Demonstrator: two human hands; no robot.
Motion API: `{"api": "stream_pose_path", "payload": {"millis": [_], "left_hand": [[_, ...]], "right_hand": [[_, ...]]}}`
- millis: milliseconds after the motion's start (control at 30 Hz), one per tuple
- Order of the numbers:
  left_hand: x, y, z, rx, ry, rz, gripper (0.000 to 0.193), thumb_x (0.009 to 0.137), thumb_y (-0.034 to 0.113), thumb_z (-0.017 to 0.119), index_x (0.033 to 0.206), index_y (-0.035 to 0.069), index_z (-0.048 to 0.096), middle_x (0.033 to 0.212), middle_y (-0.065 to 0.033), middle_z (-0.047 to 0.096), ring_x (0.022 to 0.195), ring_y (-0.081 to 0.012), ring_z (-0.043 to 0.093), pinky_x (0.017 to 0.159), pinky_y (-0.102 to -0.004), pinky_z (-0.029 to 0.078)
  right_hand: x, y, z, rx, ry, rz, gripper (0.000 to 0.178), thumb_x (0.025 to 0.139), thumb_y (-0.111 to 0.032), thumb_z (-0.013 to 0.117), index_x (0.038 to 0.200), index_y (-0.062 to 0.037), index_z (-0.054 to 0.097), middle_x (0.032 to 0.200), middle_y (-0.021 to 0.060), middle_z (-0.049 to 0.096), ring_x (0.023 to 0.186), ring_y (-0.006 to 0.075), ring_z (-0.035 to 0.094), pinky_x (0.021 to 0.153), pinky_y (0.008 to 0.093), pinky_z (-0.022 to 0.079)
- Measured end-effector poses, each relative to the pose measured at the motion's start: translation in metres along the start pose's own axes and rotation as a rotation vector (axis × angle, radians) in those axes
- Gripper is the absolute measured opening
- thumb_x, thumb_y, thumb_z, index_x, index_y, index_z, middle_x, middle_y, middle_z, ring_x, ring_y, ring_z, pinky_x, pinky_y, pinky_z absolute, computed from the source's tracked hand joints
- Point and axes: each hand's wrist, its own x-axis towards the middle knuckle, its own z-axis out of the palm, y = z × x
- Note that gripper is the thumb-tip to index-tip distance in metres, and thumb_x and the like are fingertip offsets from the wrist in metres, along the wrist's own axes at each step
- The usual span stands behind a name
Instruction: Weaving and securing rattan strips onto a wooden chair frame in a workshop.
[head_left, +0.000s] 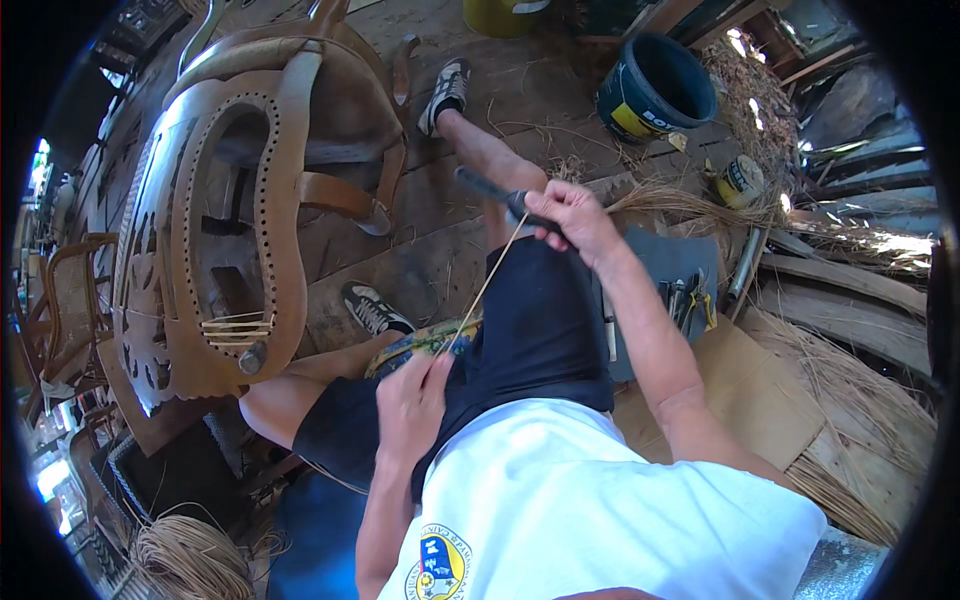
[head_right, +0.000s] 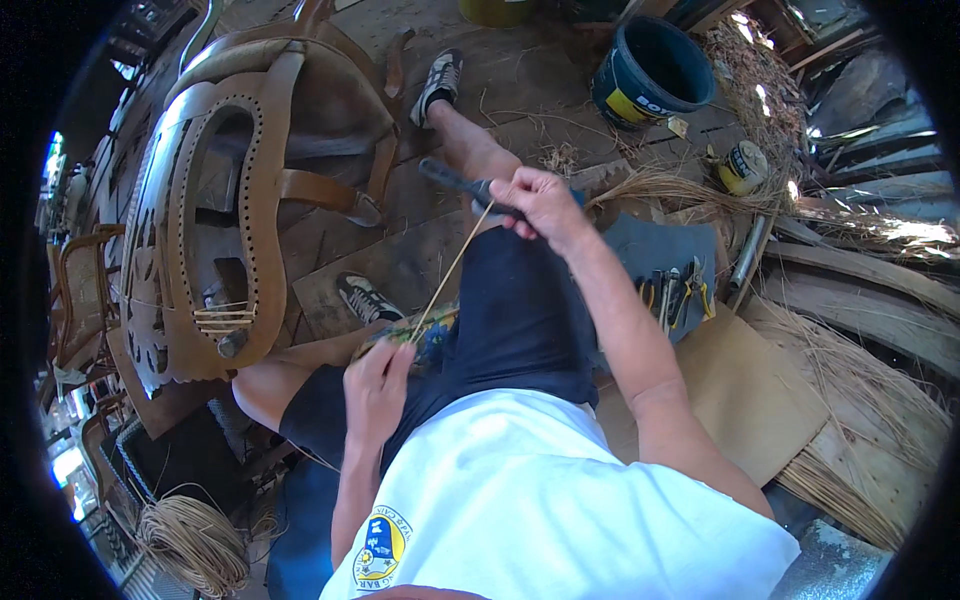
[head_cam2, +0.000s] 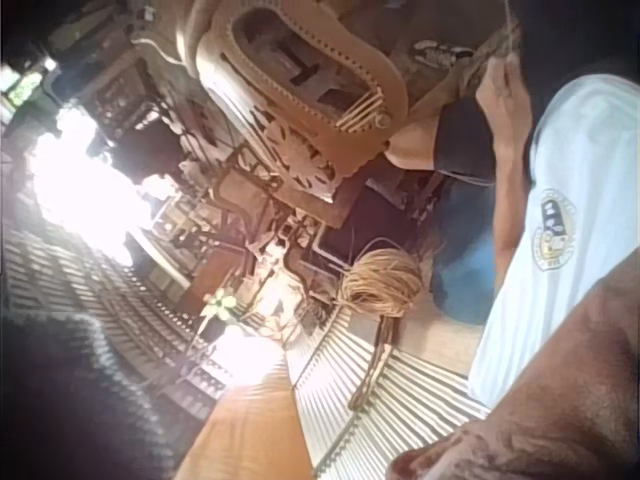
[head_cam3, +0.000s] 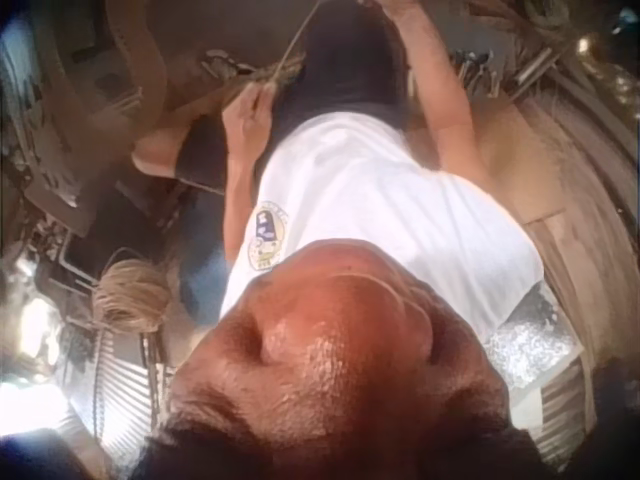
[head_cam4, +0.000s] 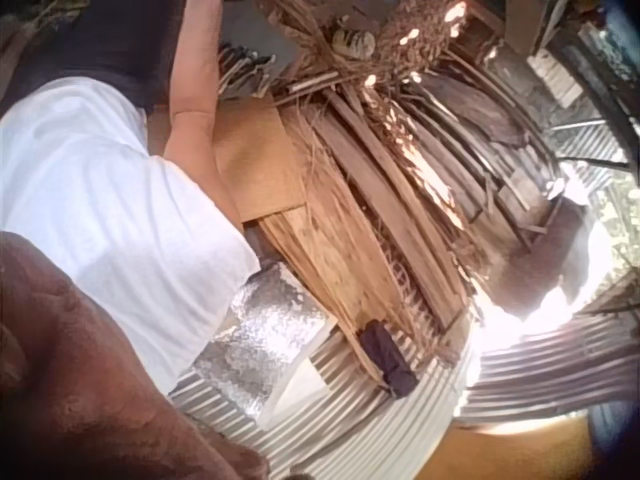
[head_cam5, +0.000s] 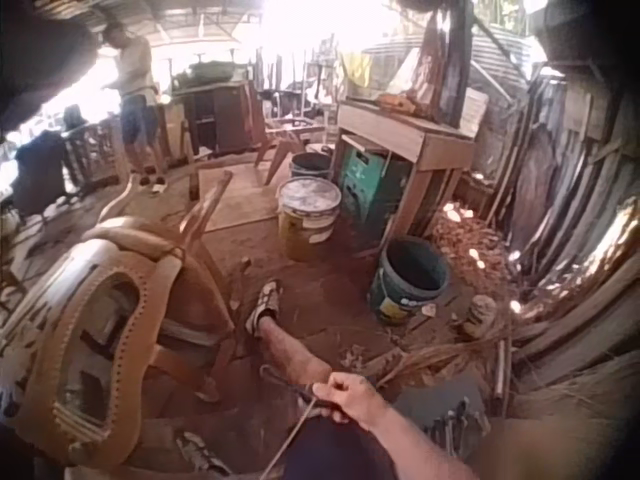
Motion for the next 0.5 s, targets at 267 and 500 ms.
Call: {"api": "stream_pose_path", "payload": {"millis": [267,500], "left_hand": [[-0.092,-0.020,-0.074,0.039,0.137,-0.441,0.017,0.099,0.015,0.062,0.091,0.001,0.066,0.061,-0.0074,0.057,0.054,-0.0132,0.053,0.052,-0.0306,0.042],[0.016,-0.004,-0.038,0.590,0.047,0.267,0.013,0.092,0.015,0.066,0.091,0.002,0.069,0.066,-0.0131,0.064,0.058,-0.0302,0.061,0.056,-0.0371,0.045]], "right_hand": [[0.016,-0.059,-0.092,-0.195,0.260,-0.110,0.026,0.100,-0.034,0.065,0.087,-0.0124,0.059,0.066,-0.0010,0.062,0.048,0.0025,0.052,0.041,0.0161,0.037],[-0.040,-0.062,-0.004,-0.329,0.226,-0.076,0.022,0.102,-0.025,0.062,0.093,-0.0052,0.063,0.072,0.0046,0.064,0.052,0.0075,0.056,0.047,0.0216,0.046]]}}
